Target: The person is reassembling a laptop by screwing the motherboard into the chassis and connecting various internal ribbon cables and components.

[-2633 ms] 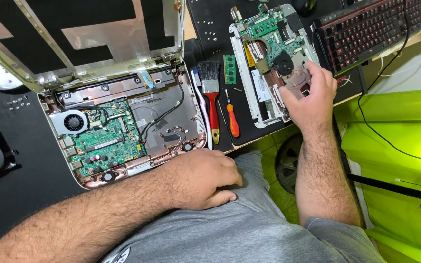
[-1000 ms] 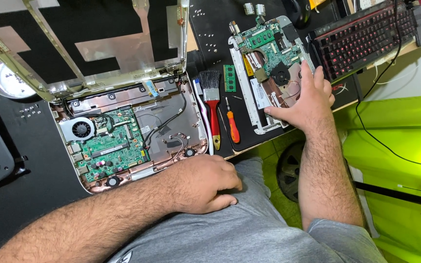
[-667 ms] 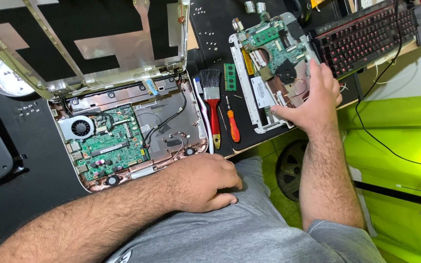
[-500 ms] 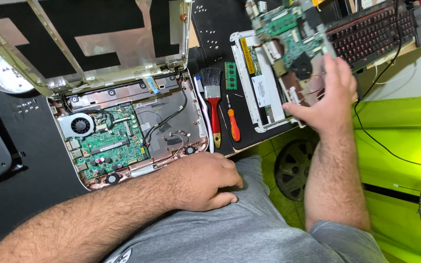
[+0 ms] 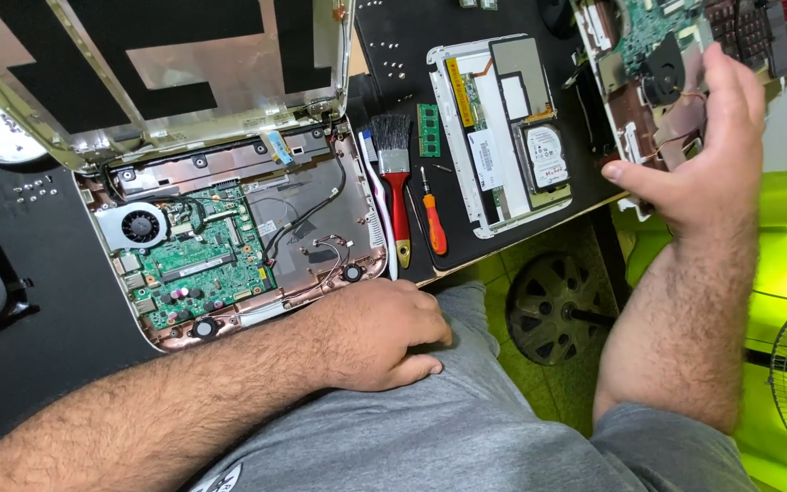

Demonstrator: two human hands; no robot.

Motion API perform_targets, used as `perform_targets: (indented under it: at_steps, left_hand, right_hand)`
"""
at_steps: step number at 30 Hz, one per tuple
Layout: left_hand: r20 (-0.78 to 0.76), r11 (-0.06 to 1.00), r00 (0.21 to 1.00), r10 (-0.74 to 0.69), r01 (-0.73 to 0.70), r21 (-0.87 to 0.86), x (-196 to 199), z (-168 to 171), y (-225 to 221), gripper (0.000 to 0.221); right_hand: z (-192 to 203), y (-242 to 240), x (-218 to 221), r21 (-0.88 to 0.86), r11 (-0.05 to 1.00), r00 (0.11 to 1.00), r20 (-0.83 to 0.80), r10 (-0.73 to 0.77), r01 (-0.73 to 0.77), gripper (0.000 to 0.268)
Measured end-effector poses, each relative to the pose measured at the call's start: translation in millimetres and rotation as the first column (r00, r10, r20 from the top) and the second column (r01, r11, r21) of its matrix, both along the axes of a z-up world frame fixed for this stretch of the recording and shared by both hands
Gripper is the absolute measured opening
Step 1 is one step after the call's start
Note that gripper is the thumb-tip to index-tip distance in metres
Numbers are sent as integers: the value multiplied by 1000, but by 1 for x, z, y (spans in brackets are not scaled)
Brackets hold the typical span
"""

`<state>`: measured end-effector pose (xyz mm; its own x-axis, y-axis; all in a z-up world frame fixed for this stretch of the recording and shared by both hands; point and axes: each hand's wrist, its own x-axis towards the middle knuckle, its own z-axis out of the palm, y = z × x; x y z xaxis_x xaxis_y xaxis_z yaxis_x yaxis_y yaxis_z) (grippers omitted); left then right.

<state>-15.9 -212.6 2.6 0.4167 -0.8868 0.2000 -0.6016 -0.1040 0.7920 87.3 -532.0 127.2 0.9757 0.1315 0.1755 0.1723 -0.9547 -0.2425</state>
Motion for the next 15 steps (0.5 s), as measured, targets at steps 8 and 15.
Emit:
perform_targets:
  at_steps: [8, 15]
  left_hand:
    - [-31, 1000, 999, 10, -10, 1, -1, -2, -1, 34]
    - [-59, 999, 998, 2, 0, 36, 1, 1, 0, 35]
  right_hand:
    - [-8, -23, 1, -41, 993, 992, 57, 116, -114, 112]
    - [-11, -27, 3, -18, 995, 994, 43, 103, -102, 110]
